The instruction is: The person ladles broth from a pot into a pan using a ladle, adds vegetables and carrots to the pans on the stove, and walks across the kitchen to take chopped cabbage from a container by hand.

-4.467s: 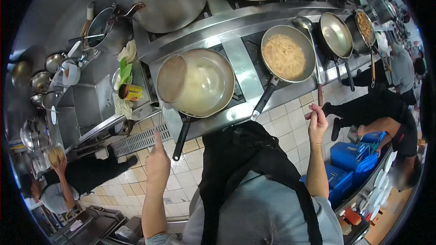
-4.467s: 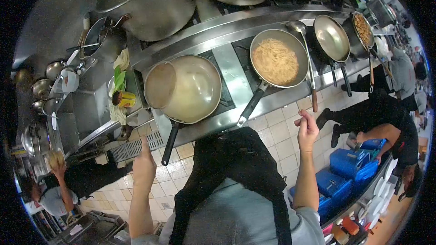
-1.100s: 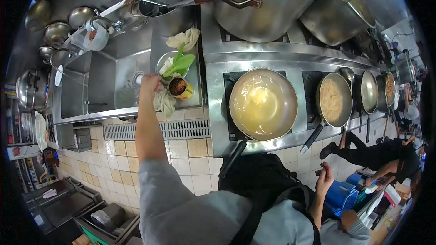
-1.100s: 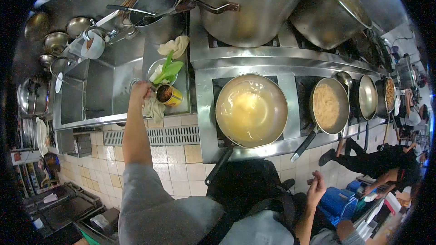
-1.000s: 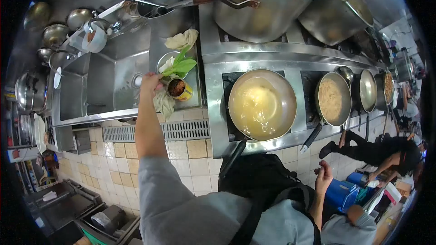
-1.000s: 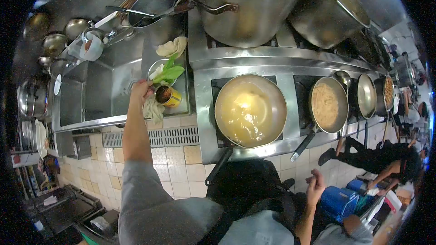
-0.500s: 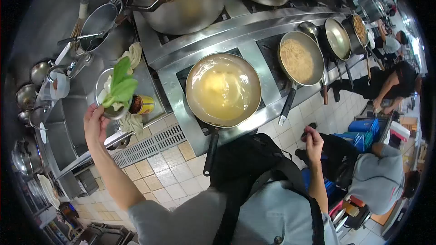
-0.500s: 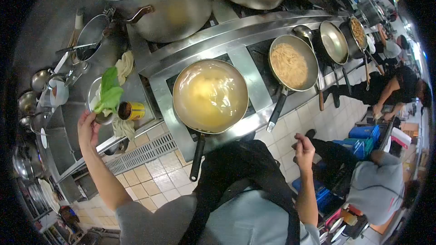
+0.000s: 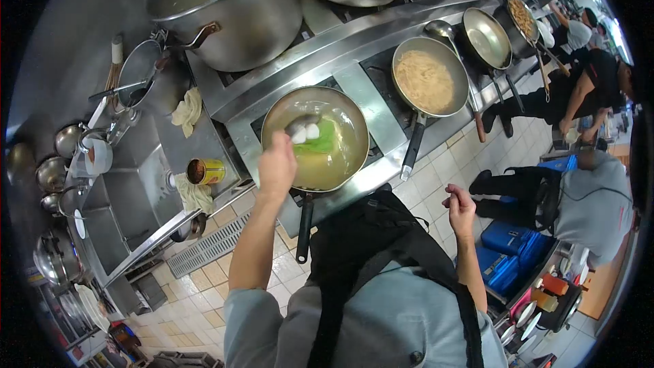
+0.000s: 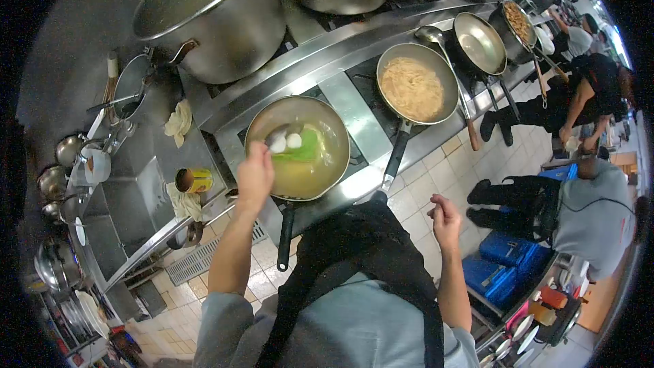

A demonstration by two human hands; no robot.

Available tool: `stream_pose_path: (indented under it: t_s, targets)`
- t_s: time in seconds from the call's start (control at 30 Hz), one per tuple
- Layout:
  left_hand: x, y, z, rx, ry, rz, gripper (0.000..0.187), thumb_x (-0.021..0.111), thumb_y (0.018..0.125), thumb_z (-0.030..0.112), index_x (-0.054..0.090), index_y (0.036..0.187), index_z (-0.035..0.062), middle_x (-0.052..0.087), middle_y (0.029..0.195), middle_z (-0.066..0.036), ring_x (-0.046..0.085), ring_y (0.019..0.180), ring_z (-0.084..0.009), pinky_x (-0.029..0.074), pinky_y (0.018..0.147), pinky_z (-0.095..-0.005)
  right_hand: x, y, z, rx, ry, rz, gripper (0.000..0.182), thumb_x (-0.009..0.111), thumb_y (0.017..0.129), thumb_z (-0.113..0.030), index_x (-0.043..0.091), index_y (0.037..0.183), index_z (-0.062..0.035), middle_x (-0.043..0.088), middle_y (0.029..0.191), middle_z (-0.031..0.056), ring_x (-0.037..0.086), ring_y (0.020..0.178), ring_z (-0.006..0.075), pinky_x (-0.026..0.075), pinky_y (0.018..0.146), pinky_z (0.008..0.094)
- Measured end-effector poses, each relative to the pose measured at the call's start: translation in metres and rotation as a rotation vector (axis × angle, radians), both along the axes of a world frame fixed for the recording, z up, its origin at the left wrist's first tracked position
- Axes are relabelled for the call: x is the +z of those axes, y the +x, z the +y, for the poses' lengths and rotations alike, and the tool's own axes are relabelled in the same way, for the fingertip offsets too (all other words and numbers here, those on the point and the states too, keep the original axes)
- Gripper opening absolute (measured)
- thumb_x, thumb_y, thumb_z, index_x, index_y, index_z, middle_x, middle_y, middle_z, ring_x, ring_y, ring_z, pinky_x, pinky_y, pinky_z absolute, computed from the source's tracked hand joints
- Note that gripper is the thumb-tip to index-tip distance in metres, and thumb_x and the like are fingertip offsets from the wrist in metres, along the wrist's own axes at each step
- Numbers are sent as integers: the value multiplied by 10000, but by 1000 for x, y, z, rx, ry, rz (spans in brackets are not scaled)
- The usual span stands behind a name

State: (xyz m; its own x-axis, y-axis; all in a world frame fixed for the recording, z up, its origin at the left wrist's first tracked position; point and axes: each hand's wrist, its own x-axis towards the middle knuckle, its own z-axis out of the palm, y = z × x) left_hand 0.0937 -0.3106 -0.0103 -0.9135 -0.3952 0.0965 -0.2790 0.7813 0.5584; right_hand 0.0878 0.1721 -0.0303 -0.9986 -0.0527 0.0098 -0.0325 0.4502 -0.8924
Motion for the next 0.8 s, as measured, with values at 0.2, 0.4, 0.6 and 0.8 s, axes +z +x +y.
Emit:
stream_pose_path:
  t_s: [0.2,0.4,0.6,0.8]
  targets:
    - [12,3,14,-197,-281,-71,328,561,867,55,531,1189,3,674,1171,-202,707,880,-370,583,737,-459,-8,22,23,-109,-28,-83,222,480,994,6,649,1134,40,679,1012,88,637,692,108,528,632,258]
    - [-2,-6,-6,-262,-383,109,332,570,866,57,538,1193,8,667,1201,-193,711,863,-364,588,703,-455,-9,24,21,-90,-45,-82,227,479,989,11,657,1129,34,678,1000,81,632,688,114,525,627,259]
    - [58,2,-7,112,-19,226,172,643,945,135,558,1036,16,721,928,-163,715,716,-260,556,639,-361,-21,8,20,-28,-79,-126,229,487,984,4,658,1133,36,686,990,88,634,690,111,534,638,263]
    - [101,32,7,529,1203,499,168,670,943,95,519,1011,63,620,803,-10,626,726,-92,532,626,-250,-41,-38,24,300,75,-238,239,535,1004,-91,645,1176,32,694,930,69,630,678,108,523,623,261]
